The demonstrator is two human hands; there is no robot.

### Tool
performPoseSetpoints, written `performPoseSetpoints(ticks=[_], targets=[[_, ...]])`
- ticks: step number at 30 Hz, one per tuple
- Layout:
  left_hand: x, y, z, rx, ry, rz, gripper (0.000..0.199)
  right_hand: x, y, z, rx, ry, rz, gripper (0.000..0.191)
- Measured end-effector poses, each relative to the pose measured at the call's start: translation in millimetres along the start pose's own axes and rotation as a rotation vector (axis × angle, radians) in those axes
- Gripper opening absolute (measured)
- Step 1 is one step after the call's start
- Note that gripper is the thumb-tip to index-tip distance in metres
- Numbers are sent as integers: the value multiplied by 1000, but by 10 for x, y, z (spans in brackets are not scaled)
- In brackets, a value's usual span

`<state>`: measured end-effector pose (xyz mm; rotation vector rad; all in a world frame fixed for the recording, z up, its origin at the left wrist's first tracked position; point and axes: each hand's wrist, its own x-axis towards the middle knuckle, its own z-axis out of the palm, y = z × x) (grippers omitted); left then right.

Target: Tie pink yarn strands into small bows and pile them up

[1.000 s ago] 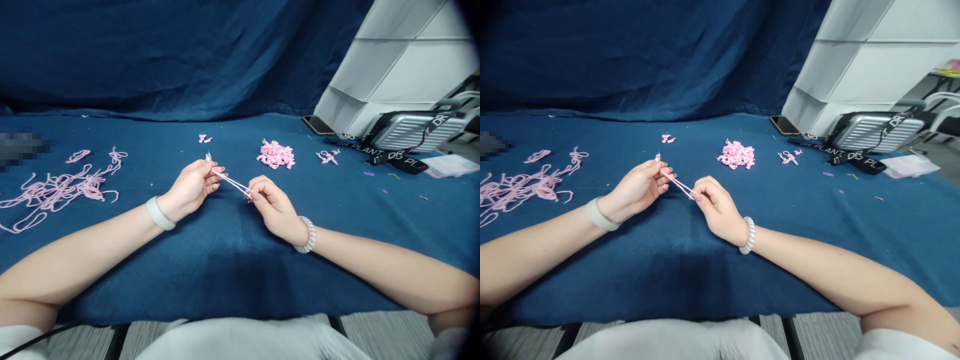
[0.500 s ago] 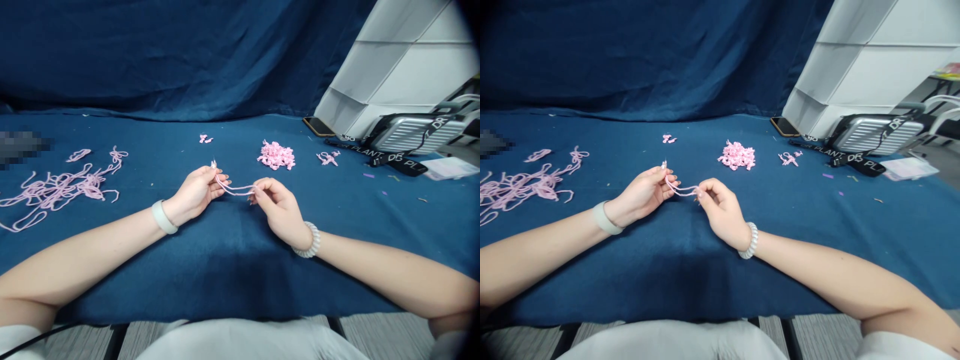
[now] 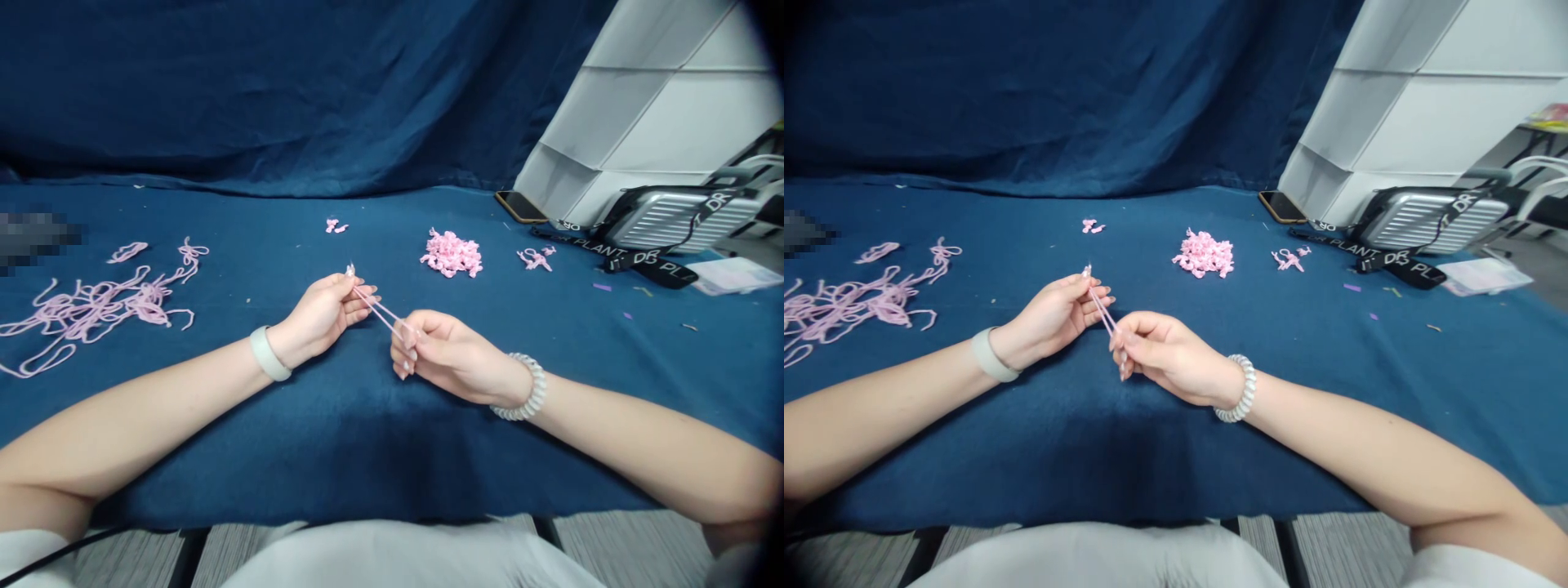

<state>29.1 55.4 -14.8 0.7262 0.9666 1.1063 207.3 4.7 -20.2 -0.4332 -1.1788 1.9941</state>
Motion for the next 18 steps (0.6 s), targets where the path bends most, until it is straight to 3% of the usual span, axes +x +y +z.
performPoseSetpoints(ticks=[5,7,11,18], targets=[[-111,38,82,-24,-45,-3,19,-36,-69,26,-263,-389,99,29],[-110,59,76,-72,-76,37,18,-44,-79,21,-382,-438,142,33],[-94,177,40,-155,-135,136,20,-56,-5,-35,-352,-257,144,28],[-304,508,137,-77,-160,375,16,11,78,-76,55,111,63,20]])
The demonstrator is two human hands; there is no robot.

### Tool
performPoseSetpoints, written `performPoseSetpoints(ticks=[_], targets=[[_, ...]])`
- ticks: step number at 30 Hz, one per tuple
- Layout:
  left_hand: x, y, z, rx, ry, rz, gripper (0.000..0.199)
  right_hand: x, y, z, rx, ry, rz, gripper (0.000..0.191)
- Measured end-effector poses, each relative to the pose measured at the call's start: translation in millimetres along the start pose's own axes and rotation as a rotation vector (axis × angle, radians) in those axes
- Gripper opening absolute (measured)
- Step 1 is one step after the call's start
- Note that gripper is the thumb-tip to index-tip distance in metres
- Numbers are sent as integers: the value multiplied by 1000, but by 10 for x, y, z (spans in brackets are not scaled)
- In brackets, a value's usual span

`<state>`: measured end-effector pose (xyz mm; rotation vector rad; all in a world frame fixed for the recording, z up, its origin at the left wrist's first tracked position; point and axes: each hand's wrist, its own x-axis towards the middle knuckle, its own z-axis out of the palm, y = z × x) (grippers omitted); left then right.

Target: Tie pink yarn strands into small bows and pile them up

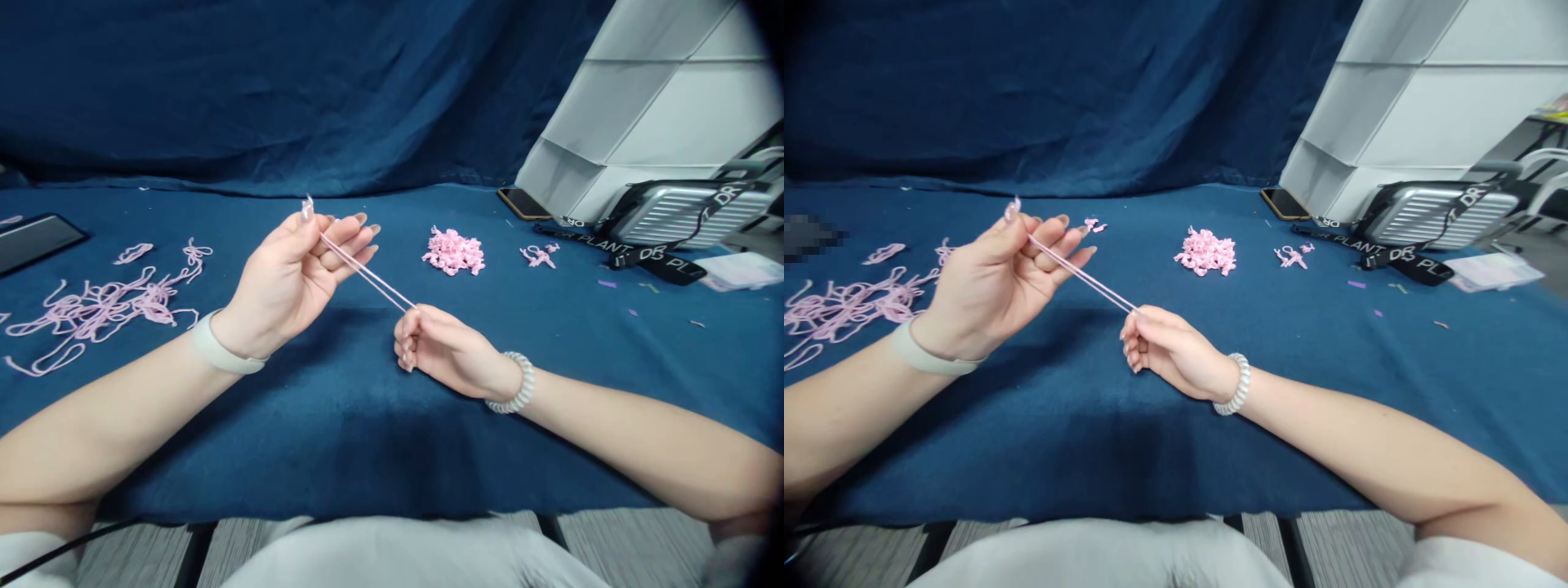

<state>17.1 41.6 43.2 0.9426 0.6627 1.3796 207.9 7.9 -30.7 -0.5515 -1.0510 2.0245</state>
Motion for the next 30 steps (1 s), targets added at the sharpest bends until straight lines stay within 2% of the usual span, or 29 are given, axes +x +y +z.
performPoseSetpoints(ticks=[3,6,8,11,14,18,22,25,28,30], targets=[[-57,-37,25,76,-84,91,15,45,3,38,84,214,-33,28],[-98,-148,4,142,-216,200,20,64,-11,60,88,436,-88,24],[-116,-187,-13,171,-273,245,23,69,-41,55,113,501,-102,23],[-133,-149,-18,222,-281,265,26,75,-87,14,149,523,-110,23],[-138,-62,-3,251,-236,272,27,81,-86,-38,57,497,-86,24],[-125,-36,19,234,-212,261,26,77,-30,-44,-212,400,-86,29],[-136,-100,36,204,-259,198,26,75,-36,31,-508,303,-204,28],[-176,-138,55,242,-241,127,25,74,-68,102,-677,162,-276,28],[-212,-170,67,295,-208,60,23,74,-74,153,-797,12,-327,27],[-222,-195,65,333,-212,39,20,77,-66,173,-841,-33,-358,24]])
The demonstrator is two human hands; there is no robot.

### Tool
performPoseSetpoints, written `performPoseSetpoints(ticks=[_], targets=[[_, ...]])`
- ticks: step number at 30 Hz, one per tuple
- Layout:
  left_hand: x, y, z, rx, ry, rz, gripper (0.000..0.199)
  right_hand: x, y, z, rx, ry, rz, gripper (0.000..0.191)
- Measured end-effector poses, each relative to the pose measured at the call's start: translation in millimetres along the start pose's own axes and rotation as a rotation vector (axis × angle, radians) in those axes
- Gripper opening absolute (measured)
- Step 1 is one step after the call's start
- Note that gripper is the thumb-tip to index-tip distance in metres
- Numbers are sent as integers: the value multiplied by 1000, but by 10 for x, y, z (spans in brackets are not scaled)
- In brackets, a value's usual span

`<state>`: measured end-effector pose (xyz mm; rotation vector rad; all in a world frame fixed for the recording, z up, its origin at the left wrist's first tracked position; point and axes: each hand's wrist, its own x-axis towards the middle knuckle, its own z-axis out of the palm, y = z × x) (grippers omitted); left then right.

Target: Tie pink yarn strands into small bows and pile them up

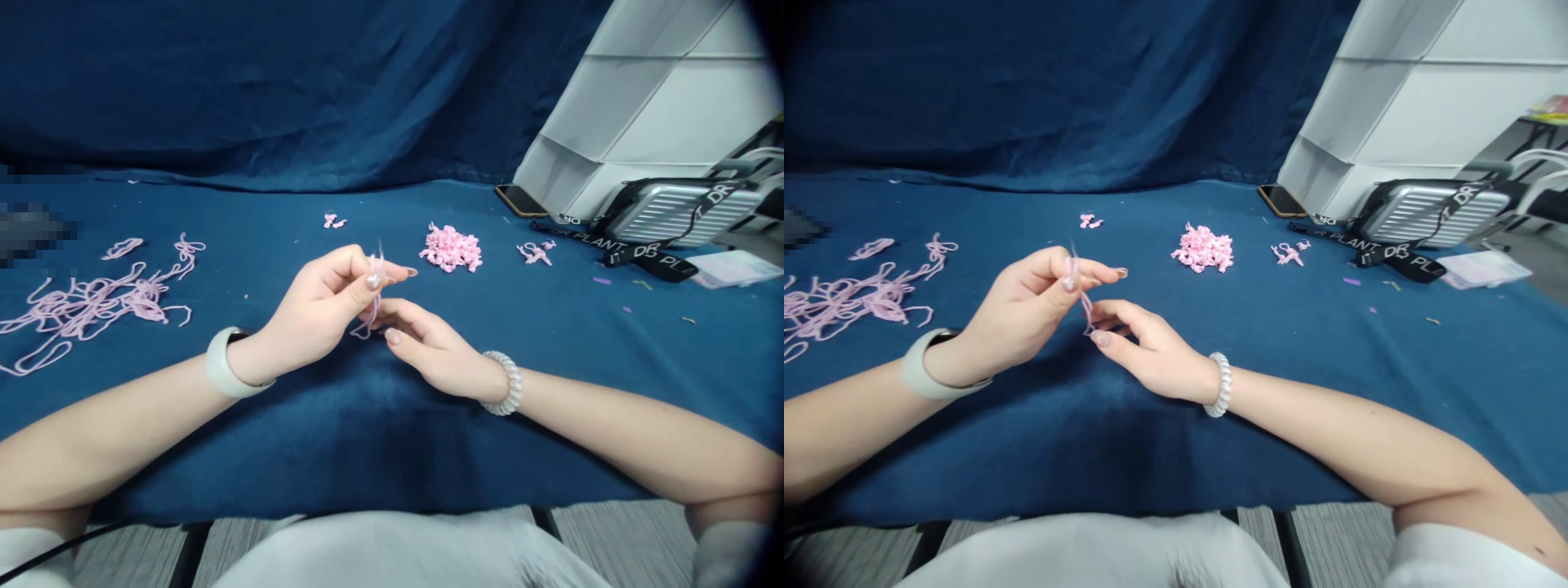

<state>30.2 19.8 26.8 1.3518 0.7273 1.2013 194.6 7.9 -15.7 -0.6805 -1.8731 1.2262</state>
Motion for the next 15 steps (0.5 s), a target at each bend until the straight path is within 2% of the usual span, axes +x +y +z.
performPoseSetpoints(ticks=[5,8,15], targets=[[-5,-58,9,168,-89,36,24,9,-25,28,-137,60,-94,14],[-13,-78,12,232,-109,29,25,4,-42,44,-230,83,-159,22],[-65,-122,29,134,-79,-76,26,-23,-55,78,-261,8,-5,31]])
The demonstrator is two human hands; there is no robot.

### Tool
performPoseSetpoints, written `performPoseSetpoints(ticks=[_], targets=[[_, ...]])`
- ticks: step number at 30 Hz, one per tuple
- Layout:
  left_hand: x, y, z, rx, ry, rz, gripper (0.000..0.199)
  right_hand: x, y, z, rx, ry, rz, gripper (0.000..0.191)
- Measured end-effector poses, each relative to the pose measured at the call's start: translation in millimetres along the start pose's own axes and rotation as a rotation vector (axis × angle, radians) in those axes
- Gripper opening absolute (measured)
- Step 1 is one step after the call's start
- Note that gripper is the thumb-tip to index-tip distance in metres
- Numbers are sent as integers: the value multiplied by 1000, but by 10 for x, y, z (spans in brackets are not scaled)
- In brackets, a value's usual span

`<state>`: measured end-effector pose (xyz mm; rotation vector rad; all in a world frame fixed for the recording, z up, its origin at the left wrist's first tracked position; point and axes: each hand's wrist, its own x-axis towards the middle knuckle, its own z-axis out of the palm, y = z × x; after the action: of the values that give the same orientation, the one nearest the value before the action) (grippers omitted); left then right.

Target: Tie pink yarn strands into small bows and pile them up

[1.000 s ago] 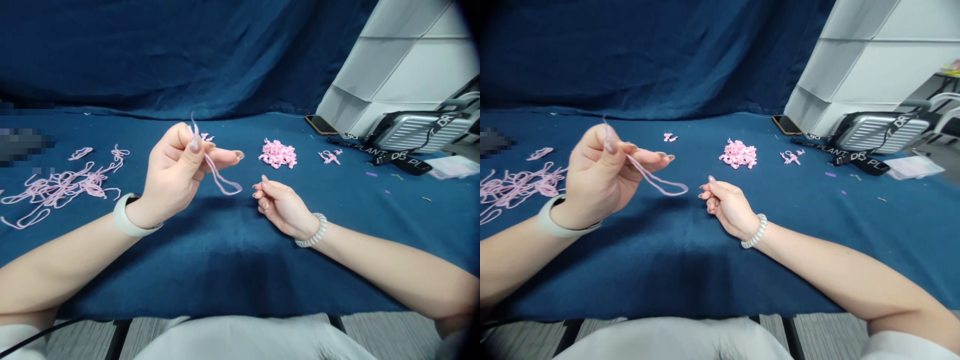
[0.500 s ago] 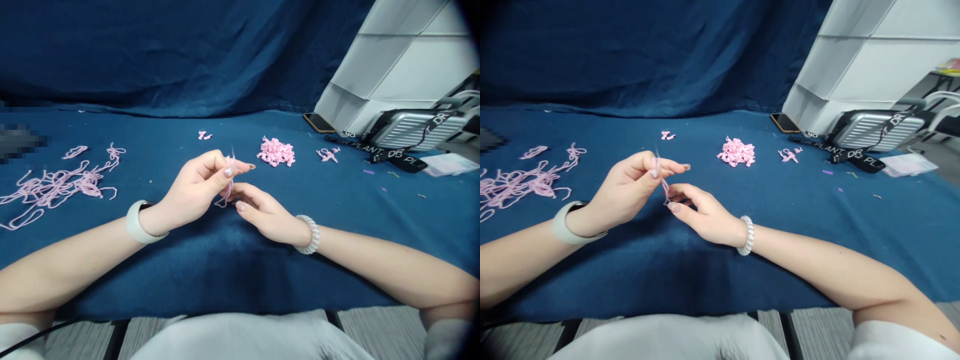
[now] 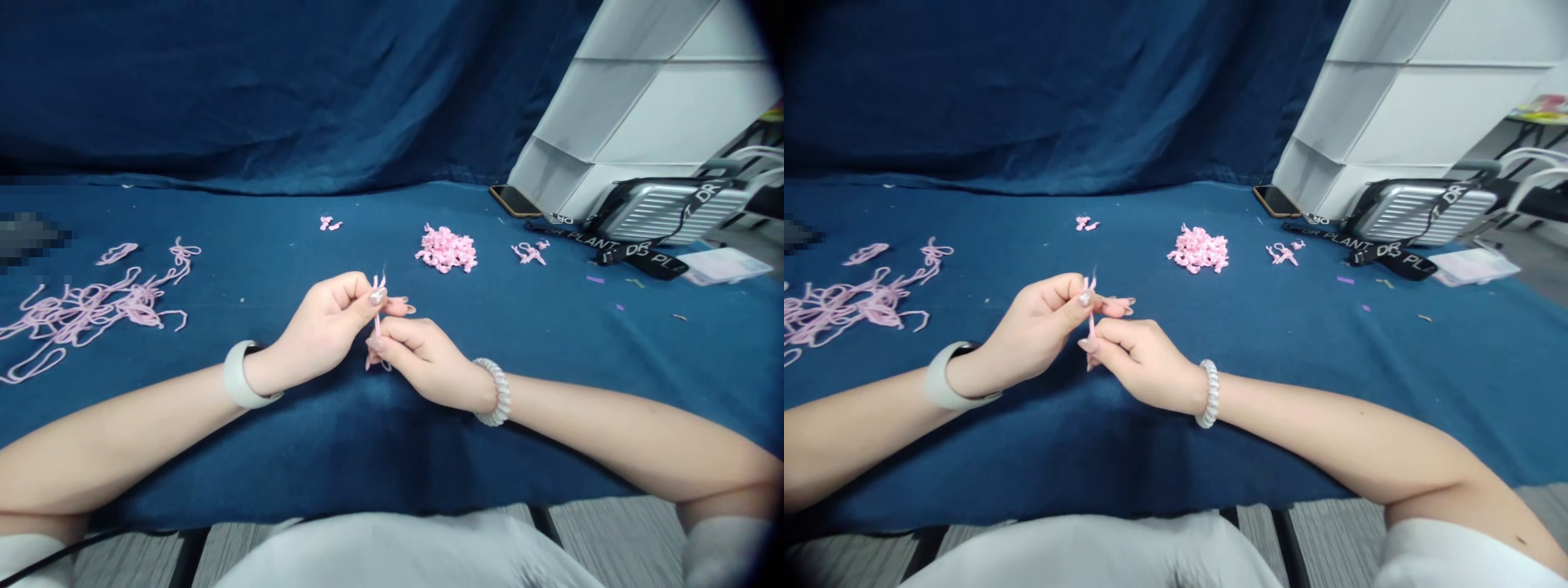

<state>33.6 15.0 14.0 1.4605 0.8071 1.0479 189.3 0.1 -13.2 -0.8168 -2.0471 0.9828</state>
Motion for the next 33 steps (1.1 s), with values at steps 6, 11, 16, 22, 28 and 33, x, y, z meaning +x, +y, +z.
performPoseSetpoints(ticks=[6,11,16,22,28,33], targets=[[-19,-60,12,-111,-2,9,22,-30,27,-29,-193,-48,-147,34],[-28,-88,0,-157,-4,27,23,-60,90,-30,-466,-83,-303,32],[-56,-77,12,-175,-27,18,23,-111,199,-3,-720,-91,-485,29],[-78,-64,11,-201,-98,-31,21,-152,241,-22,-892,-122,-556,28],[-69,-159,17,-229,-81,-160,24,-170,299,-106,-991,-162,-557,28],[-87,-341,64,-242,-74,-263,26,-184,311,-207,-985,-208,-501,28]])
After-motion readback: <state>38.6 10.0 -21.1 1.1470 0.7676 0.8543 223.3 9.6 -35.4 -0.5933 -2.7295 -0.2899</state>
